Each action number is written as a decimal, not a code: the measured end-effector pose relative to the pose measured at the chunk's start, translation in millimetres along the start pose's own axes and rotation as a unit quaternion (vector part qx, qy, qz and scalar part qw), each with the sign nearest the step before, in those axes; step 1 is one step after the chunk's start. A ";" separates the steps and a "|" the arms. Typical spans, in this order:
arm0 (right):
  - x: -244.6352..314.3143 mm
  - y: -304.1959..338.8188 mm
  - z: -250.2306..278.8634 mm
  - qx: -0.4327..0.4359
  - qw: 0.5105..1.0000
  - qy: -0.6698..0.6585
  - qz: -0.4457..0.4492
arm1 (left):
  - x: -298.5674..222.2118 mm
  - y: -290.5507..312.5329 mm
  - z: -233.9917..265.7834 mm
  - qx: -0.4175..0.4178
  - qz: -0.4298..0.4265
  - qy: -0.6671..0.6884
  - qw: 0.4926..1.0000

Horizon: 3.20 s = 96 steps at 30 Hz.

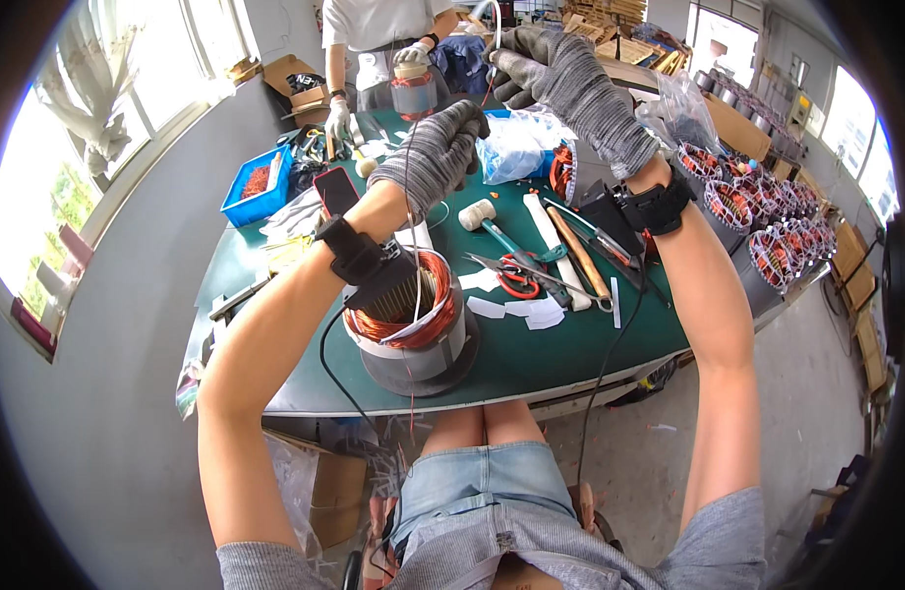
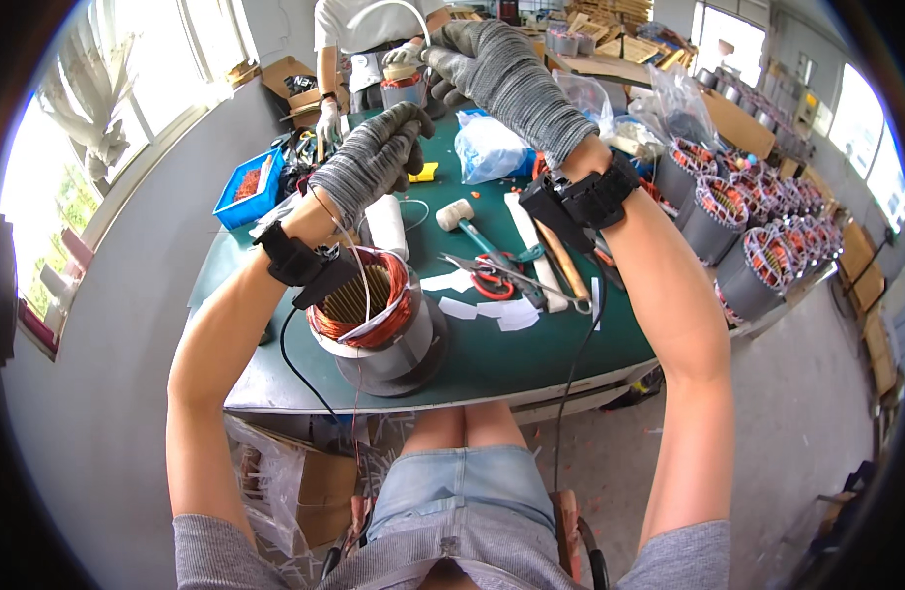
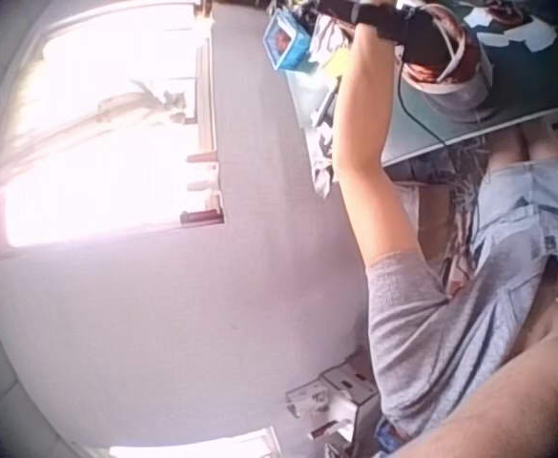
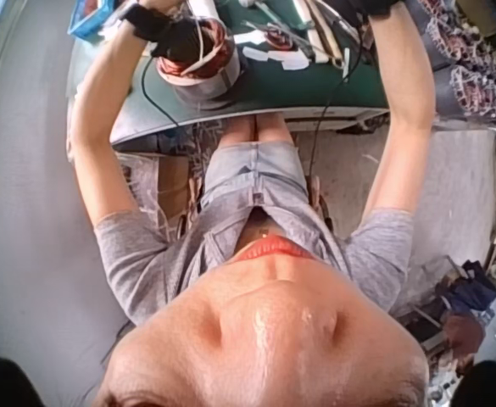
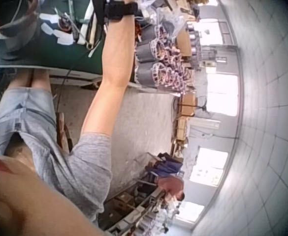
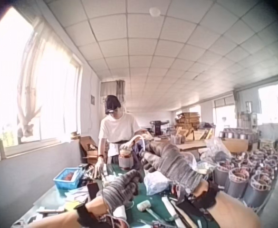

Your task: Assembling or wiring an electric motor stator at a workbench using manual tools.

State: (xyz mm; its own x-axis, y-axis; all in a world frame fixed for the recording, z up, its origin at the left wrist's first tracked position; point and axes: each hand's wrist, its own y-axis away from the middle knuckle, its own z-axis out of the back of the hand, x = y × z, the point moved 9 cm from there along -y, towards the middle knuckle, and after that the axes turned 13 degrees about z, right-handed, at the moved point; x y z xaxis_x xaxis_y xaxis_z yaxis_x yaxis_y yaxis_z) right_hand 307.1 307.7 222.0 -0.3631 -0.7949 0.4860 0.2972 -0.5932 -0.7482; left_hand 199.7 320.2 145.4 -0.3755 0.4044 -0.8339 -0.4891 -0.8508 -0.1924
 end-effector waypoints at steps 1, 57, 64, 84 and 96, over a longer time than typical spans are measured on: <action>0.2 0.3 -1.0 0.002 1.000 0.024 0.003 | 0.8 1.0 0.8 0.001 0.002 0.000 1.000; -41.1 55.9 -38.0 0.065 0.997 0.032 -0.037 | 54.3 16.0 -38.9 0.235 0.192 0.005 0.953; -48.7 78.1 -78.3 0.129 0.988 -0.011 -0.081 | 93.0 15.8 -41.6 0.203 0.189 0.055 0.959; -53.1 115.4 -141.7 0.185 0.981 0.031 0.043 | 20.2 39.4 54.8 0.000 0.026 0.098 0.995; -329.8 44.5 -58.1 -0.011 0.977 0.170 -0.125 | 104.5 85.7 23.9 -0.164 -0.015 -0.264 0.950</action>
State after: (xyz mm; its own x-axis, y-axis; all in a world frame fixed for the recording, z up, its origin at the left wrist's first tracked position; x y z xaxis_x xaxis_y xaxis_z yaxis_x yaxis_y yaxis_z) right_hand 388.8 550.9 2.2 -0.6960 -0.5346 0.4793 0.1444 -0.7582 -0.6359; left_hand 99.7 297.6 54.1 -0.7501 0.4685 -0.4667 -0.2665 -0.8601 -0.4350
